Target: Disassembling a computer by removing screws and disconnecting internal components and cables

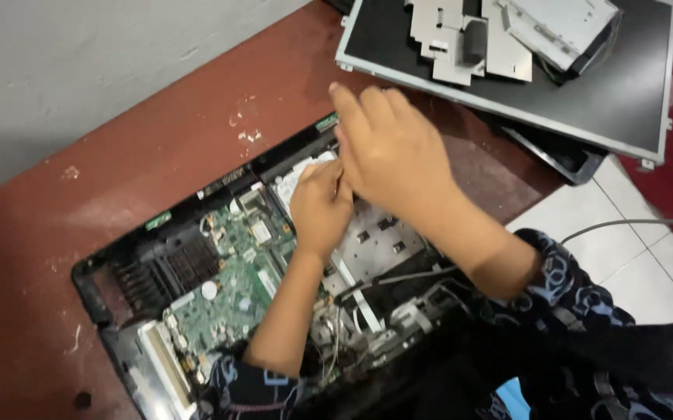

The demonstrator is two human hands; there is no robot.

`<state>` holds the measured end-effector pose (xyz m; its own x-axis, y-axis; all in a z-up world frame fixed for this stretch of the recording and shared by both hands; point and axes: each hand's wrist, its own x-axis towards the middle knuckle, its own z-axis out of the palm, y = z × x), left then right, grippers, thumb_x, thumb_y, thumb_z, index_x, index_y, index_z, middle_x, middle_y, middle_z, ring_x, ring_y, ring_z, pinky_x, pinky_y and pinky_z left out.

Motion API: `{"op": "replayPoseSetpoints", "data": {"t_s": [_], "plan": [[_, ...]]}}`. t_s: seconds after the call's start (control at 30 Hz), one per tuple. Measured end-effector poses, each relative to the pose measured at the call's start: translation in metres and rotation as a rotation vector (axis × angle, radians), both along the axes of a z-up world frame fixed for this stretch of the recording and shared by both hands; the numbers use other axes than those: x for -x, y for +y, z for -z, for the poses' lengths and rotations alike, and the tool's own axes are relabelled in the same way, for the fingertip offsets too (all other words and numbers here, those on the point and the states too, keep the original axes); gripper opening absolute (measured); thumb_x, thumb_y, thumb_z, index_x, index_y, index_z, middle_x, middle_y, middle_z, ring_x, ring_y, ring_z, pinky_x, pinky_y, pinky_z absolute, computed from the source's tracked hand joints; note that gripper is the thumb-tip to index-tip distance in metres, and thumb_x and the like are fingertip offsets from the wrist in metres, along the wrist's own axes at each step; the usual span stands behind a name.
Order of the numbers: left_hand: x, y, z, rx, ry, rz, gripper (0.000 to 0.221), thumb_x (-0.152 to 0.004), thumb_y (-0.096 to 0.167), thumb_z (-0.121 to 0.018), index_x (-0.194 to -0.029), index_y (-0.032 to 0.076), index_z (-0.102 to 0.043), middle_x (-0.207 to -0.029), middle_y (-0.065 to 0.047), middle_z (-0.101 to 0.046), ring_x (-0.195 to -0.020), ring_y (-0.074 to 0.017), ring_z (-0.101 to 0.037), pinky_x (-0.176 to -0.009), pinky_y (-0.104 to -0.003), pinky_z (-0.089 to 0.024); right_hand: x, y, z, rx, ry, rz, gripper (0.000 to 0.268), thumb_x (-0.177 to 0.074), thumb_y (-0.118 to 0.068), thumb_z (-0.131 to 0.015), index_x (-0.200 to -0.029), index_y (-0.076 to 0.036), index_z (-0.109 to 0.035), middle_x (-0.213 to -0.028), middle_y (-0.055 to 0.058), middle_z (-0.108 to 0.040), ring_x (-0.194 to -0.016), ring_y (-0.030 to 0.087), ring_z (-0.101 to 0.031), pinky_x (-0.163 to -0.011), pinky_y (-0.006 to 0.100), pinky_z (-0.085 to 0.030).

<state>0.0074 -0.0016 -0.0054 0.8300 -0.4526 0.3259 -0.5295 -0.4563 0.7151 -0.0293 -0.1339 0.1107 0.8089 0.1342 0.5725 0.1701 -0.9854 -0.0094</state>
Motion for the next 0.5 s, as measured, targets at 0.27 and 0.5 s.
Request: {"op": "replayPoseSetpoints", "data": {"t_s": [0.27, 0.5], "plan": [[-0.004, 0.008, -0.006, 0.019, 0.101, -0.011, 0.022, -0.097, 0.033, -0.058, -0.107, 0.028, -0.077, -0.087, 0.005, -0.076, -0.083, -0.0208, -0.064, -0.075, -0.037, -0.048, 0.034, -0.013, -0.019, -0.133, 0.226, -0.179, 0.034, -0.103, 0.005, -0.052, -0.137, 0.004, -0.057, -0.105, 0.02, -0.062, -0.091, 0.044, -0.062, -0.072, 0.052, -0.049], [0.008, 0.071, -0.084, 0.987, 0.934, 0.135, 0.035, -0.105, 0.023, -0.051, -0.135, 0.009, -0.063, -0.128, -0.005, -0.071, -0.098, -0.0131, -0.061, -0.077, -0.027, -0.044, 0.036, 0.006, -0.008, -0.008, 0.163, 0.01, 0.033, -0.113, -0.04, -0.067, -0.101, -0.011, -0.056, -0.083, 0.005, -0.065, -0.064, 0.029, -0.064, -0.049, 0.043, -0.044]]}}
